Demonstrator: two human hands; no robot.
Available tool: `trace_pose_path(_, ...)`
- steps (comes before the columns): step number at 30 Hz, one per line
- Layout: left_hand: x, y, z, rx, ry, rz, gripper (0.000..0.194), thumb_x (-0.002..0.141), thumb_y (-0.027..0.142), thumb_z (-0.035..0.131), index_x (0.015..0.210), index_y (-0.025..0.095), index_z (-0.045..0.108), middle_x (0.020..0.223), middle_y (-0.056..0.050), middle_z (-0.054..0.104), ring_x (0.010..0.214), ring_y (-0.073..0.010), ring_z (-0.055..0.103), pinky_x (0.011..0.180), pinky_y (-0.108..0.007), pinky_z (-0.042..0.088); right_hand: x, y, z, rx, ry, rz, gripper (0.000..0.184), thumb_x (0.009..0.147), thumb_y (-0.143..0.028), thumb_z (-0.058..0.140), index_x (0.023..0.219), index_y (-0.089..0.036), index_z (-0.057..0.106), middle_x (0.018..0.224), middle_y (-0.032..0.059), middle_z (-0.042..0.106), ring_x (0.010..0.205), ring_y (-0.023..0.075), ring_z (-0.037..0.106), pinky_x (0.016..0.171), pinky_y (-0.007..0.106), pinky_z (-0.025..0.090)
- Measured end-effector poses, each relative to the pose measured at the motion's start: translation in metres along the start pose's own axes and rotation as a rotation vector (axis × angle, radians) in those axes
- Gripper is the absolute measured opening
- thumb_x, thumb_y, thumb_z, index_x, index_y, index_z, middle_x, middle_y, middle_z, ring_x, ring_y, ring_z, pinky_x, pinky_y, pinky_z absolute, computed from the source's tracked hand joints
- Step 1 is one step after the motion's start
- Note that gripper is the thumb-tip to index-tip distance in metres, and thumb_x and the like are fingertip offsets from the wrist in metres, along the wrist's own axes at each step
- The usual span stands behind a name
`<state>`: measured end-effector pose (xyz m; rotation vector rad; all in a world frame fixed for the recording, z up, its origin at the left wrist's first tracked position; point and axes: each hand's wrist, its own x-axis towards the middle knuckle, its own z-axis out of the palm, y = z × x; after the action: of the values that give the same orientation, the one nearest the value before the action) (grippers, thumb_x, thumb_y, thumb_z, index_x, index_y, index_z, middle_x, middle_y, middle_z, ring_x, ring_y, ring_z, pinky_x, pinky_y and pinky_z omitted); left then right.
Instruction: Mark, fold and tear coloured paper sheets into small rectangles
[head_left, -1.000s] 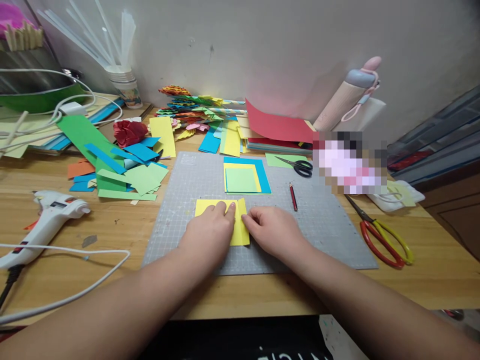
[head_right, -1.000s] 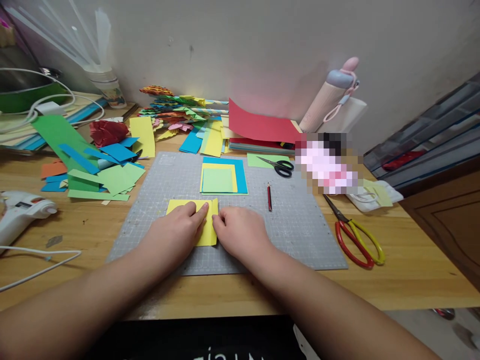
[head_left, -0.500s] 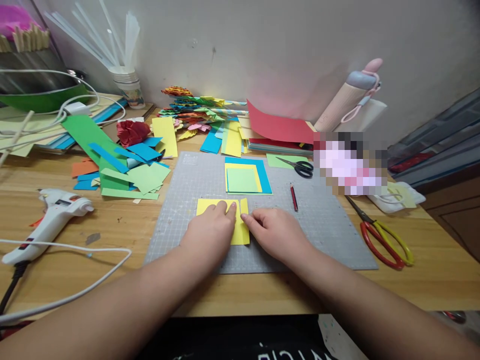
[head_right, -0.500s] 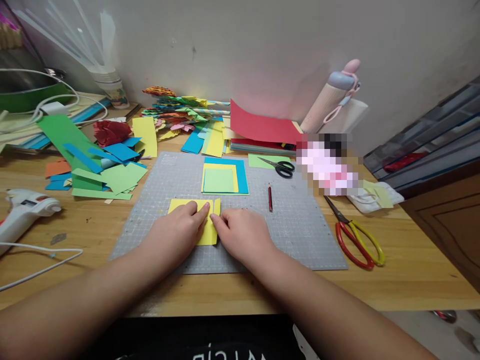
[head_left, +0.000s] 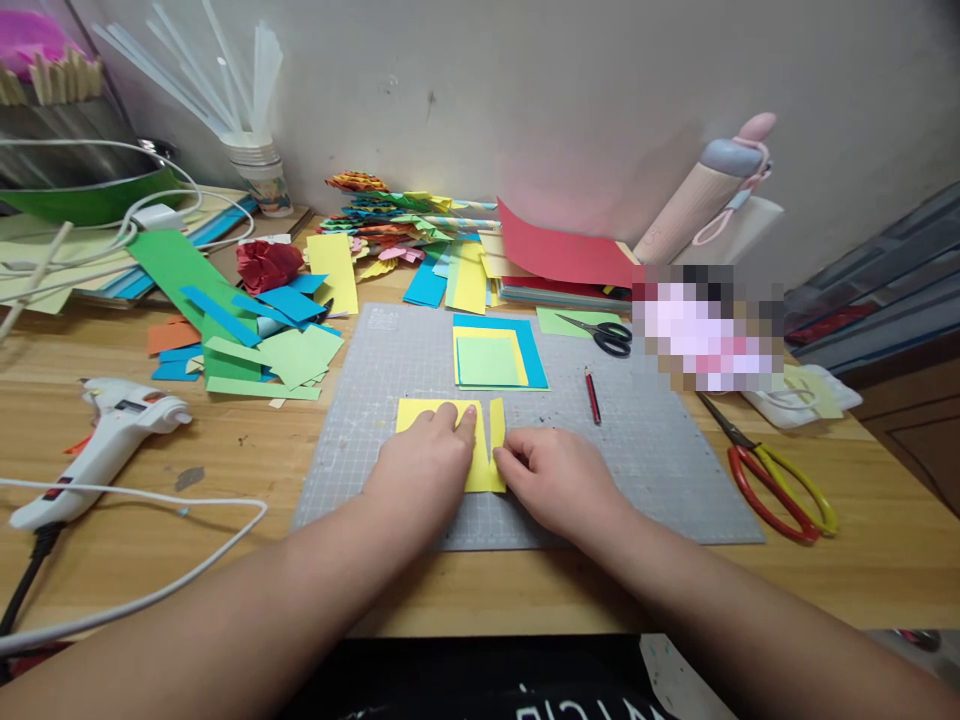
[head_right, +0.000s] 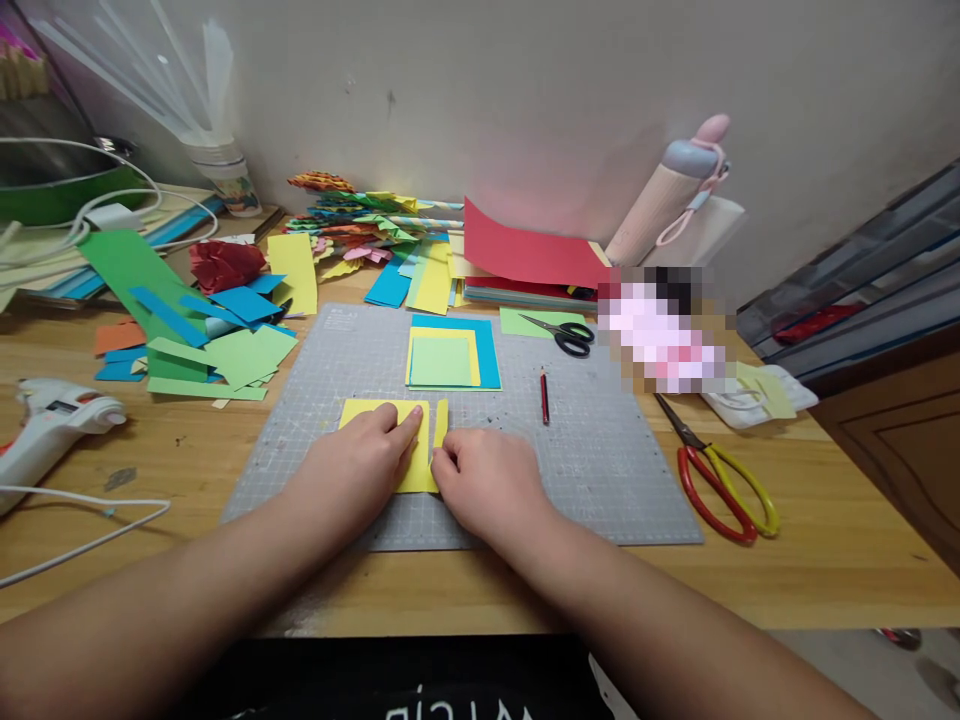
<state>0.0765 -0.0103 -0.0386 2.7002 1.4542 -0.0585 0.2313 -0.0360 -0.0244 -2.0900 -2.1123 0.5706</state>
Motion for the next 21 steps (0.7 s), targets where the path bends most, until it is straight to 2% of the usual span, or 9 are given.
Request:
trace_pose_path(4,0.001,0.0,-0.001,0.005,-0.022,-0.007,0.043,0.093,0.014,0.038,0.135,0.012,0.043,0.095,-0.011,0.057,0.089,-0.0229,0.058,0.062,-0.028,0.045,-0.003,0.001,-0.002,0.0,-0.02,-0.021,0.032,0.087,-0.032,0.045,0.059,-0.019,0.052,0.062,0.0001,0.062,0.056,0.0126,0.045,0.05,0.028,0.016)
trace_pose_path(9,0.0,0.004,-0.004,0.011,-0.058,-0.012,0.049,0.088,0.006,0.04,0.137,0.01,0.04,0.101,-0.013,0.059,0.094,-0.0243,0.058,0.065,-0.03,0.048,-0.018,0.0,-0.003,0.016,-0.018,0.0,0.039,0.091,-0.039,0.04,0.059,-0.019,0.048,0.057,-0.0008,0.059,0.053,0.0122,0.044,0.051,0.028,0.016)
trace_pose_path(16,0.0,0.009,-0.008,0.016,-0.078,-0.022,0.053,0.086,0.003,0.036,0.138,0.006,0.038,0.107,-0.016,0.059,0.096,-0.0267,0.057,0.063,-0.032,0.05,-0.021,0.0,0.007,0.006,0.047,0.011,0.032,0.087,-0.032,0.045,0.058,-0.019,0.047,0.054,-0.0015,0.056,0.051,0.0114,0.039,0.05,0.028,0.015)
trace_pose_path(21,-0.001,0.008,-0.006,-0.002,-0.07,-0.029,0.054,0.084,0.002,0.036,0.138,0.008,0.039,0.106,-0.015,0.059,0.095,-0.0266,0.057,0.061,-0.031,0.048,-0.021,0.001,0.008,0.015,0.049,0.003,0.03,0.085,-0.028,0.045,0.057,-0.018,0.045,0.053,-0.0017,0.054,0.05,0.0108,0.036,0.05,0.028,0.015)
